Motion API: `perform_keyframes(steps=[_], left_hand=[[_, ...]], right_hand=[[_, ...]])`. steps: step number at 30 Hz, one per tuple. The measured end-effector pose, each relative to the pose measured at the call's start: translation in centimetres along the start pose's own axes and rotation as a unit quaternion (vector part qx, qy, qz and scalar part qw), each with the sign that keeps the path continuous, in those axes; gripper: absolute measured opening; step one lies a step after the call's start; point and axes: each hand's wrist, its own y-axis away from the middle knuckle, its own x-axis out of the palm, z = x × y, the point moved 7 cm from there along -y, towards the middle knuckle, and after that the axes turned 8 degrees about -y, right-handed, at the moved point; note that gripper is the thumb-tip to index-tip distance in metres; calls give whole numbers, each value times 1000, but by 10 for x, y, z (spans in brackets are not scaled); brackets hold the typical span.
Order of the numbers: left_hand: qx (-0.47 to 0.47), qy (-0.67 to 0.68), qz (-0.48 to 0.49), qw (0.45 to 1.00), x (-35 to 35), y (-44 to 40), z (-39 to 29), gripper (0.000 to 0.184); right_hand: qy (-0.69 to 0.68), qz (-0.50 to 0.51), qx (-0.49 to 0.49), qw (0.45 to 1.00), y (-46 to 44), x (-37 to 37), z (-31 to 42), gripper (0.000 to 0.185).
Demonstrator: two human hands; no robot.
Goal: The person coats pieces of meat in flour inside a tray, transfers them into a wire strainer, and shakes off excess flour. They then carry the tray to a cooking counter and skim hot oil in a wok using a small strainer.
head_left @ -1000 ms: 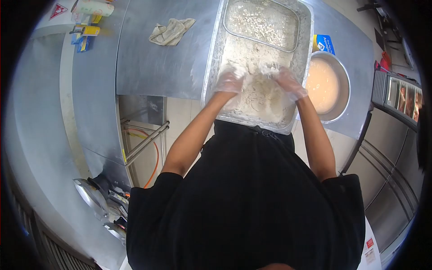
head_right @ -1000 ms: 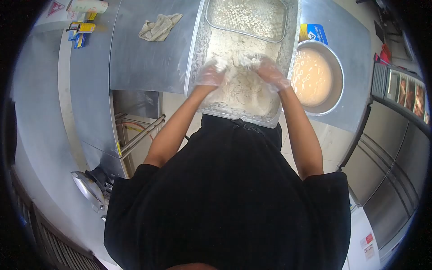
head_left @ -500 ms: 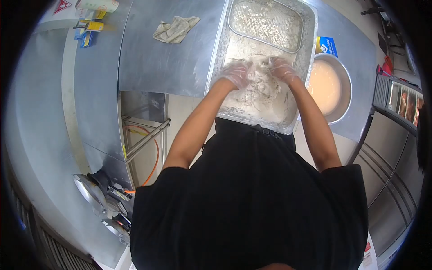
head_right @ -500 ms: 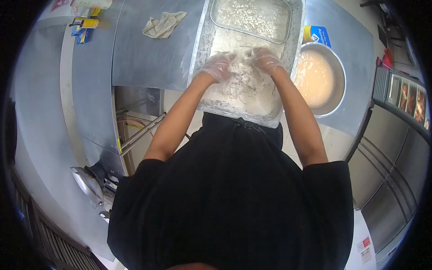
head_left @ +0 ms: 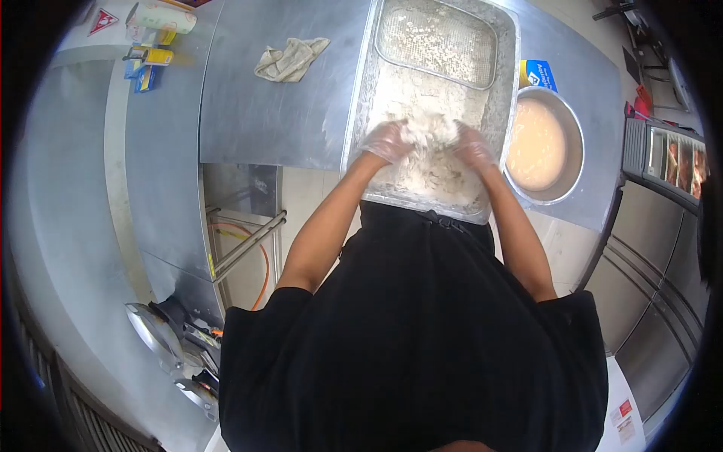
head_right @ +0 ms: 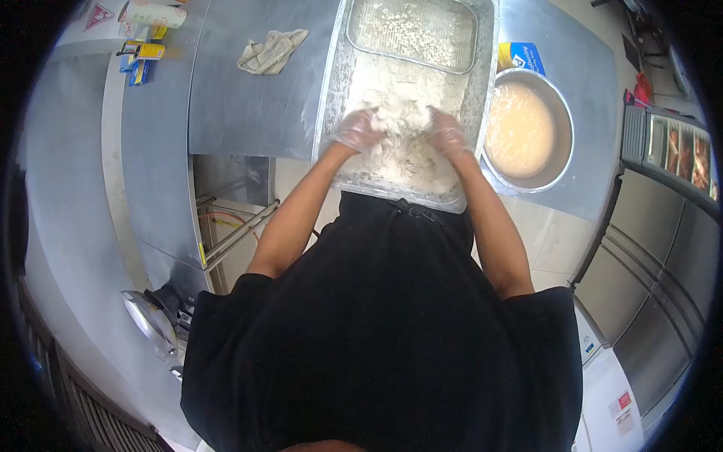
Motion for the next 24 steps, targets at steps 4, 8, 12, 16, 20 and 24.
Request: perform_keyframes(steps=[4, 8, 12, 16, 20, 24], left_hand=[[51, 56, -73, 994, -37, 20, -8, 59], [72, 75, -106, 989, -40, 23, -28, 63], [12, 8, -157, 987, -46, 32, -42, 61], [-25, 55, -150, 987, -36, 23, -32, 60], [27, 113, -4, 993, -42, 40, -59, 58], [55, -101, 155, 981, -48, 44, -82, 63]], right_hand=[[-62, -43, 50, 996, 5, -37, -13, 51], [-54, -41, 49, 996, 9, -51, 8, 50], [-177, -32, 58, 982, 9, -72, 33, 41], [-168, -32, 69, 983, 17, -84, 53, 38], [-185, 76, 35, 979, 17, -86, 71, 36], [-113, 25, 2, 993, -11, -80, 35, 26]])
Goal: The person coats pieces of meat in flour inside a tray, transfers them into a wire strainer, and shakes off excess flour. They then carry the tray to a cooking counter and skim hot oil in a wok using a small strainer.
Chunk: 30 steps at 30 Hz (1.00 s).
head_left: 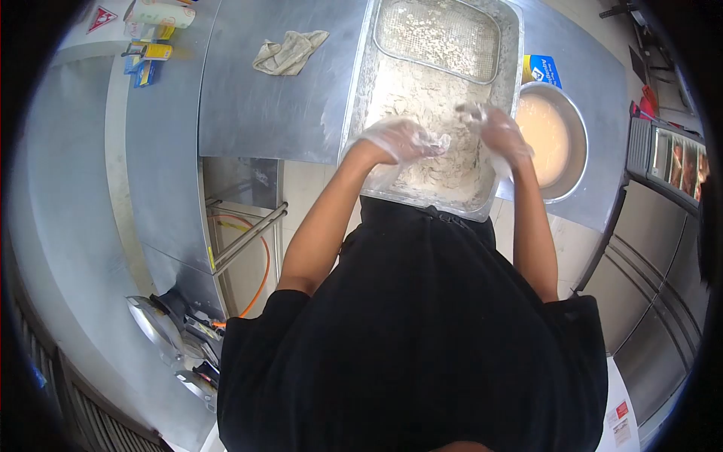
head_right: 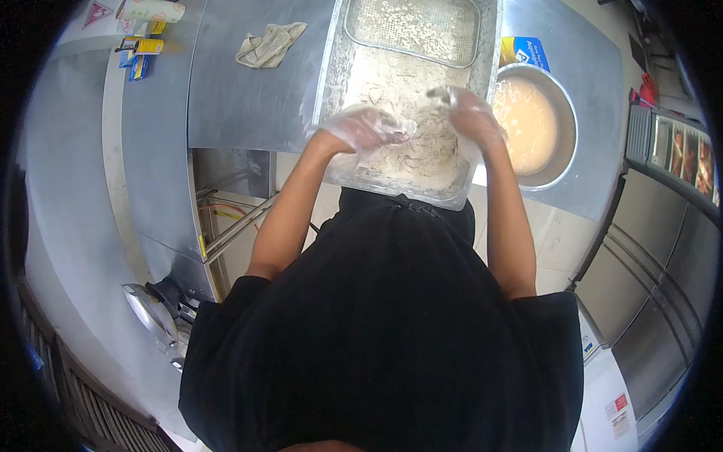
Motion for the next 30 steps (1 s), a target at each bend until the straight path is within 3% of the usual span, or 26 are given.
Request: perform_keyframes(steps=[1, 3, 6, 9, 10, 11, 12, 13, 14, 17, 18, 21, 25, 28, 30], left_hand=[[-20, -38, 37, 998, 3, -4, 0, 65], [-72, -70, -23, 995, 5, -38, 18, 58], [-81, -126, -201, 968, 14, -83, 35, 43], [-61, -84, -223, 969, 37, -85, 40, 39], [-33, -85, -227, 970, 41, -84, 41, 39], [-30, -70, -224, 972, 47, -83, 43, 39], [-27, -54, -220, 974, 53, -73, 39, 39], [-26, -40, -218, 975, 57, -65, 38, 39], [-7, -52, -202, 978, 59, -63, 36, 43], [-9, -8, -123, 992, 60, -51, 26, 47], [1, -13, -160, 987, 65, -55, 30, 49], [-18, 23, -168, 985, 71, -57, 38, 46], [-15, 40, -184, 982, 66, -54, 37, 44], [-13, 28, -186, 982, 66, -54, 38, 44], [-10, 22, -185, 983, 71, -60, 42, 45]], right_hand=[[30, -46, -21, 998, -12, 8, -24, 24], [242, -76, 93, 963, -39, 33, -65, 23], [353, 76, 55, 931, -54, 92, -77, 23], [264, 117, -19, 957, -52, 84, -37, 25], [172, 152, 43, 972, -58, 76, -47, 35], [-8, 83, 138, 987, -67, 65, -55, 33], [-188, 12, 227, 955, -72, 60, -65, 31], [-360, -58, 304, 880, -71, 59, -65, 29], [-535, -139, 323, 768, -79, 60, -57, 24], [-778, -192, 309, 513, -112, 97, -92, 22], [-773, -227, 275, 524, -122, 97, -99, 23], [-807, -273, 201, 483, -139, 111, -114, 20], [-790, -247, 192, 528, -96, 86, -48, 23], [-702, -314, 244, 592, -63, 50, -22, 23], [-564, -303, 198, 742, -55, 10, -4, 23]])
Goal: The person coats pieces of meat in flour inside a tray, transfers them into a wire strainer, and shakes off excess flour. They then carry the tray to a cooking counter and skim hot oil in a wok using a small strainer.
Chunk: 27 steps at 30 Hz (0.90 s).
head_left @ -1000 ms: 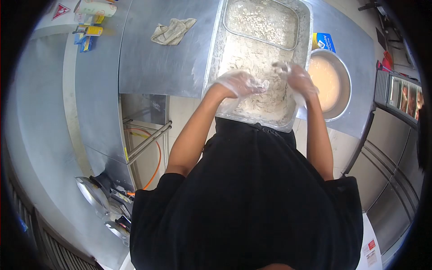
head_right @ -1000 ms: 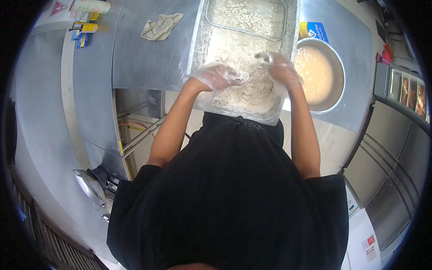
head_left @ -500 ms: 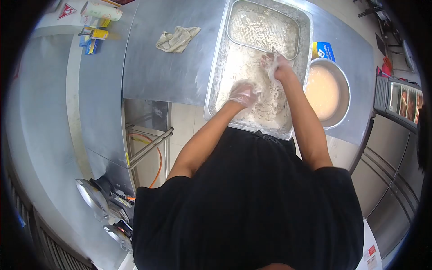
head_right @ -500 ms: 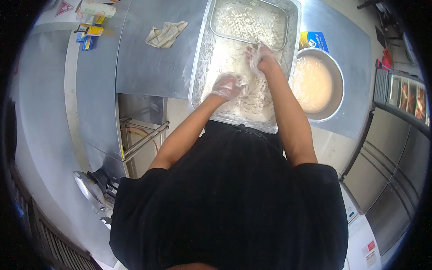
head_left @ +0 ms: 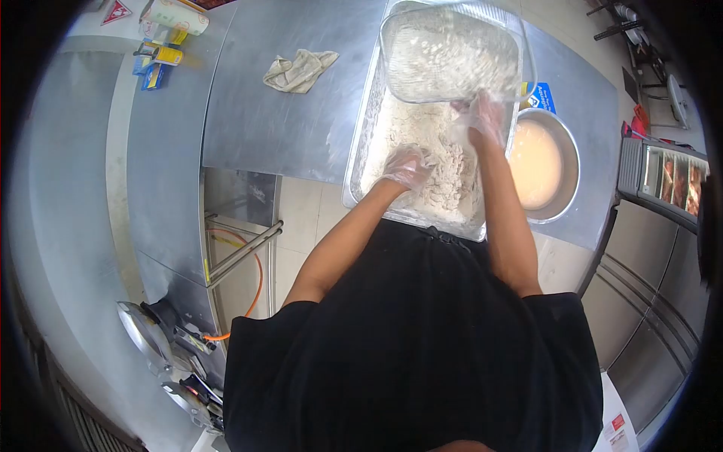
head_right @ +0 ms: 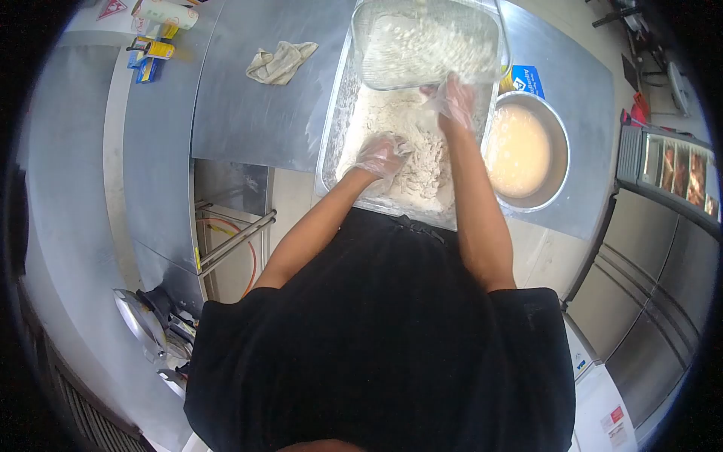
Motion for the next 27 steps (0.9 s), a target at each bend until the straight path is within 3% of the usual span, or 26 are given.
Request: perform_keyframes(steps=[2, 3, 5, 7, 8, 11, 14, 17, 20, 23, 24, 26, 27], left_hand=[[1, -9, -15, 1000, -1, 2, 0, 46], [1, -13, -23, 1000, -2, 3, 0, 46], [9, -27, -21, 999, 4, 0, 1, 47], [14, -30, -25, 999, 0, 0, 1, 48], [14, -24, -29, 999, -1, 2, 0, 48], [17, -16, -38, 999, -5, -1, 0, 49], [15, -16, -31, 999, 4, 2, 4, 50], [8, -12, -24, 1000, 3, 5, 1, 50], [15, -16, -25, 999, -1, -1, 4, 50], [14, -14, -7, 1000, 1, 0, 2, 49], [10, -13, 2, 1000, 3, 0, 3, 49], [12, -15, 2, 1000, 3, 0, 3, 48], [13, -15, 3, 1000, 5, 0, 3, 48]], right_hand=[[213, 36, -140, 966, -5, 1, 42, 26], [333, 44, -225, 914, -13, 8, 61, 28], [457, 40, -383, 802, -14, 19, 79, 36], [466, 18, -534, 705, -4, 27, 82, 47], [489, 31, -467, 736, -16, 23, 71, 50], [486, 117, -582, 641, -20, 26, 64, 55], [464, 142, -584, 651, -23, 24, 66, 59], [532, 98, -582, 608, -25, 22, 61, 55], [494, 96, -545, 670, -25, 23, 73, 51], [383, 77, -589, 707, 42, 41, 109, 47], [424, 33, -681, 597, 55, 43, 110, 41], [240, 41, -550, 799, 33, 24, 98, 38], [140, 43, -465, 873, 23, 16, 84, 37]])
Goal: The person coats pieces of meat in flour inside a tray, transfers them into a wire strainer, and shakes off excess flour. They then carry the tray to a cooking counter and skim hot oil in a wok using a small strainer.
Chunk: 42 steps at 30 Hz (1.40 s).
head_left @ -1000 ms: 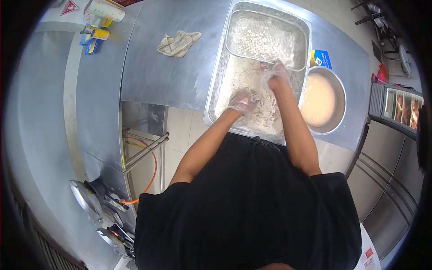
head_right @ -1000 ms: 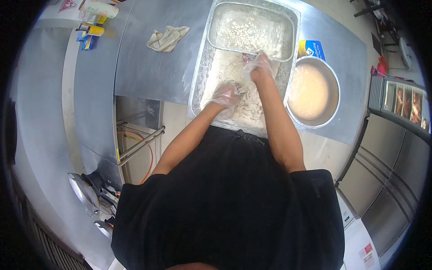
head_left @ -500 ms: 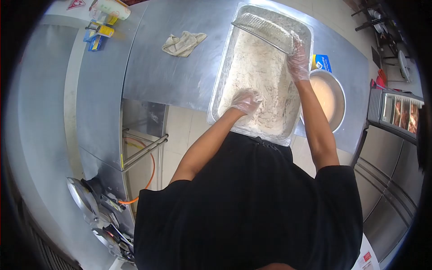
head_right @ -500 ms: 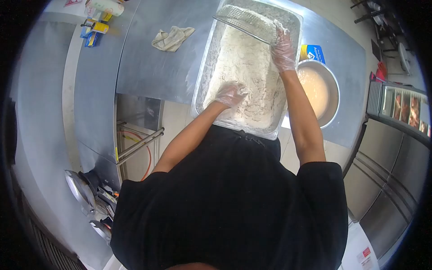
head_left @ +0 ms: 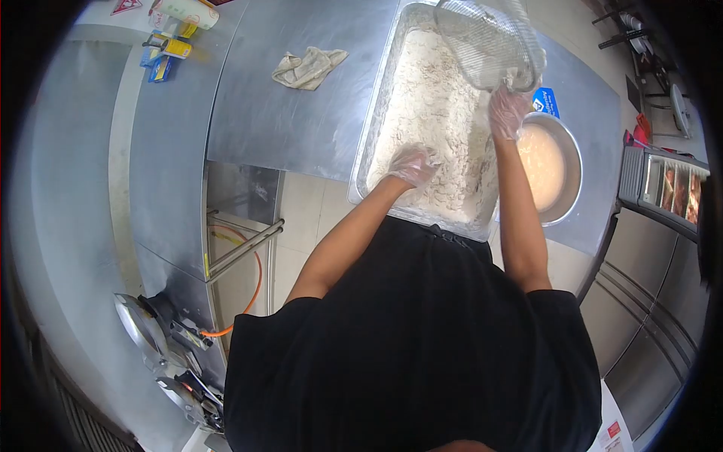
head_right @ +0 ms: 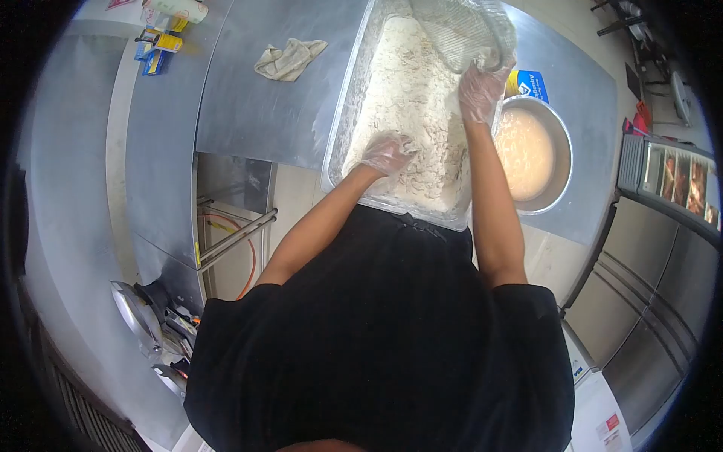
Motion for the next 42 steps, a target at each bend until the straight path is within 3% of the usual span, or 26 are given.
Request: perform_keyframes(steps=[3, 6, 9, 12, 15, 18, 19, 20, 21, 24, 27, 30, 31, 34, 35, 38, 39, 42], left_hand=[[3, -20, -21, 1000, -4, 2, -2, 47], [-10, 9, -11, 1000, -4, 2, 0, 46], [-17, 16, 13, 1000, -4, 1, -2, 45], [3, 8, -32, 999, 1, 1, 1, 45], [-22, 51, 1, 998, 3, -1, 6, 45], [-2, 93, -115, 989, 4, -6, 15, 46], [-44, 106, -104, 988, -14, -4, 9, 41], [-59, 64, -106, 991, -26, -5, 4, 40], [-74, 20, -105, 991, -35, -7, 2, 38], [-67, -70, -147, 984, -51, -21, -6, 34], [-48, -130, -203, 969, -59, -39, -7, 32], [-139, -87, -203, 965, -61, -39, 16, 33], [-151, -79, -208, 963, -51, -43, 26, 33], [-129, -175, -134, 967, -34, -52, 28, 38], [-160, -148, -212, 953, -41, -42, 27, 32], [-114, -74, -98, 986, -22, -36, 24, 27], [-112, -106, -47, 987, -18, -34, 21, 27], [-75, -136, 66, 986, 20, -35, 38, 34]], right_hand=[[-104, 3, 189, 977, 22, 15, -46, 27], [-205, 1, 368, 907, 44, 37, -83, 23], [-373, -188, 489, 766, 64, 59, -94, 22], [-392, -157, 505, 752, 61, 64, -133, 24], [-422, 55, 475, 770, 60, 50, -183, 30], [-193, 60, 581, 789, 97, 17, -146, 37], [25, 177, 515, 838, 90, 3, -151, 39], [240, 282, 415, 831, 83, -11, -155, 41], [438, 367, 288, 768, 84, -18, -159, 44], [493, 336, -9, 803, 102, 4, -137, 26], [488, 577, 31, 655, 137, 18, -137, 29], [469, 426, 145, 760, 96, 24, -83, 28], [434, 447, 48, 781, 92, 20, -123, 28], [462, 399, -3, 792, 93, 41, -152, 25], [489, 439, -19, 754, 104, 43, -154, 23], [512, 550, -31, 659, 127, 37, -116, 20], [509, 521, -97, 678, 132, 23, -113, 20], [507, 599, -43, 618, 157, -13, -121, 18]])
